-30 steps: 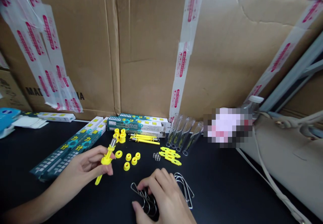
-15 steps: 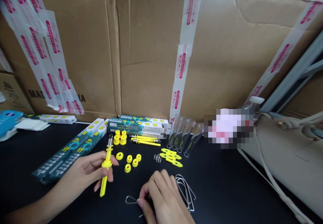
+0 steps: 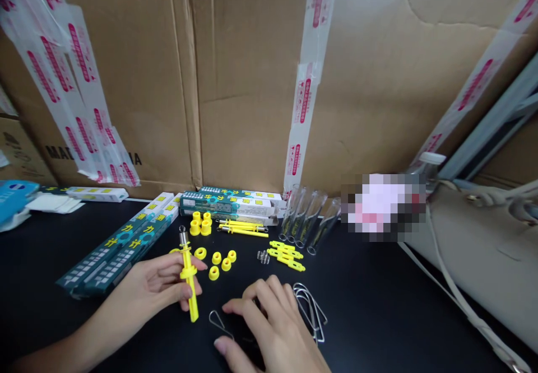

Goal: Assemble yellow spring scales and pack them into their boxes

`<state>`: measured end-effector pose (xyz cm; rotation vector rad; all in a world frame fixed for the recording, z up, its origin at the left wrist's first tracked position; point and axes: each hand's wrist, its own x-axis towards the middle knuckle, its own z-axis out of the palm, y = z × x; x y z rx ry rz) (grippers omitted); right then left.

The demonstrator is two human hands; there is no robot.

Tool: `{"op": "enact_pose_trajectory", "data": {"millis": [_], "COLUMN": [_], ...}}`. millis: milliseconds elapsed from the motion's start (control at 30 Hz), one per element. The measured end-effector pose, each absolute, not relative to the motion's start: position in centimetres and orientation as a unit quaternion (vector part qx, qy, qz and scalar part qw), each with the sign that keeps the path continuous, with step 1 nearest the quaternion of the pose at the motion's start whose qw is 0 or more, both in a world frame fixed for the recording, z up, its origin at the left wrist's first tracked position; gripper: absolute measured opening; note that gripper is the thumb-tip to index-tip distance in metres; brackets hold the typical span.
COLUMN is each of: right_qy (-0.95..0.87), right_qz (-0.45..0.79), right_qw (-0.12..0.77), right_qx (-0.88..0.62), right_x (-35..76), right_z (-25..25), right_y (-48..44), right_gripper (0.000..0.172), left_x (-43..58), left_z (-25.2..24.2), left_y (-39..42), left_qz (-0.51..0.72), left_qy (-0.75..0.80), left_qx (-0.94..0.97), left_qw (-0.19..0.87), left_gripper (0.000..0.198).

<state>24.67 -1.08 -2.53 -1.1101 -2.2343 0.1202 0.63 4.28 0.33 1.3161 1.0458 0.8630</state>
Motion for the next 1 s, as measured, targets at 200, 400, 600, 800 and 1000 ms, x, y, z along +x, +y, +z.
{"op": "enact_pose_trajectory", "data": {"millis": [200, 400, 600, 800, 1000], "right_qy": [-0.86, -0.854, -0.845, -0.858, -0.861], "right_qz": [-0.01, 0.031, 0.05, 0.033, 0.033], "right_qw": [0.353, 0.345, 0.334, 0.314, 0.329], "right_qx": [-0.369, -0.388, -0.414, -0.406, -0.386], "right_x": [24.5, 24.8, 24.6, 23.9, 24.1], "right_z": [-2.7, -3.0, -2.9, -3.3, -2.7], "right_y": [-1.1, -1.2, -1.4, -1.5, -1.5], "right_gripper": [0.021, 0.014, 0.021, 0.017, 0.027], "left_x": [0.3, 0.5, 0.6, 0.7, 0.6], "left_z": [-0.5, -0.6, 0.2, 0.4, -0.5], "left_y": [4.3, 4.1, 3.7, 3.5, 3.4], "left_qz": [0.36, 0.361, 0.352, 0.352, 0.352], "left_qy": [0.438, 0.427, 0.43, 0.424, 0.419], "left_qx": [0.579, 0.582, 0.588, 0.601, 0.603], "left_qw": [0.586, 0.59, 0.588, 0.579, 0.581], "left_gripper": [0.034, 0.028, 0.028, 0.028, 0.04]}}
